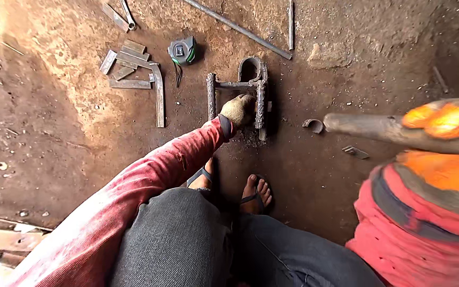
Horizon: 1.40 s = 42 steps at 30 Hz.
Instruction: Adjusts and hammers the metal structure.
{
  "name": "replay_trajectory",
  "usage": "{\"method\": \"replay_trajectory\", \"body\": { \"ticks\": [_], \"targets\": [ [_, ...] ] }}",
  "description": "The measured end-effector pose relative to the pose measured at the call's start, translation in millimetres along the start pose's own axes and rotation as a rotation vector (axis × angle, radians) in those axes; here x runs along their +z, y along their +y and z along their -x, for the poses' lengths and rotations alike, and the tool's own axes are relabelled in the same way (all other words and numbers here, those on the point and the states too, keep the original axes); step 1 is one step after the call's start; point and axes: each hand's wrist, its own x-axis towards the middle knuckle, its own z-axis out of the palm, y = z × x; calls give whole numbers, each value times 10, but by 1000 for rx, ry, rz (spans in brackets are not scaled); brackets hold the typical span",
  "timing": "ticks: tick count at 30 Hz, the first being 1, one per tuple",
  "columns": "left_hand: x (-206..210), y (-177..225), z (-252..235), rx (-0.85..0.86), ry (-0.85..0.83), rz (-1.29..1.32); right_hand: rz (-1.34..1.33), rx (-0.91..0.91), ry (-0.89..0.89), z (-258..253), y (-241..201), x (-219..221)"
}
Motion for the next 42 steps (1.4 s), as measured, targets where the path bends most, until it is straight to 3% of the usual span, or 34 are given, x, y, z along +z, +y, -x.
{"method": "replay_trajectory", "body": {
  "ticks": [1, 3, 5, 6, 8, 10, 12, 15, 21, 25, 27, 28, 30, 32, 34, 42],
  "targets": [
    [11, -3, 12, -3, -3, 3, -12, 1, -95, 111, 306, -181],
    [6, -6, -11, -11, -11, -1, 346, 132, -113, 608, 925, -316],
    [-9, 9, -4, -29, -21, -2, 900, 653, -269, 1072, 1354, -280],
    [-10, 43, 14, -37, -30, 10, 998, 928, -359, 1202, 1531, -292],
    [-85, 52, -6, -24, -24, 23, 953, 1196, -389, 1301, 1722, -310],
    [-108, 9, -19, 0, -19, 21, 863, 1272, -343, 1381, 1670, -360],
    [-12, 19, 63, 17, -42, 37, 801, 1250, -288, 1464, 1565, -443],
    [-29, -5, 4, 20, -31, 28, 610, 1038, -183, 1343, 1363, -417],
    [-22, -4, -14, 4, -8, 11, 189, 215, -113, 516, 626, -426],
    [-13, 8, -34, -11, -18, 1, -62, -48, -52, -63, 493, -425],
    [0, -6, -36, -2, -19, 4, 93, 25, 43, 124, 700, -298],
    [1, -25, -50, 6, -9, 0, 314, 180, 57, 395, 868, -257],
    [2, -26, -6, 1, -5, 3, 826, 758, -118, 908, 1223, -235],
    [-23, 51, 49, -42, -26, 34, 943, 1228, -300, 1112, 1554, -321],
    [-105, 32, 6, -58, -6, 50, 928, 1301, -323, 1149, 1741, -406],
    [9, -61, -2, 49, 56, 136, 1053, 1160, -354, 1458, 1862, -462]
  ]
}}
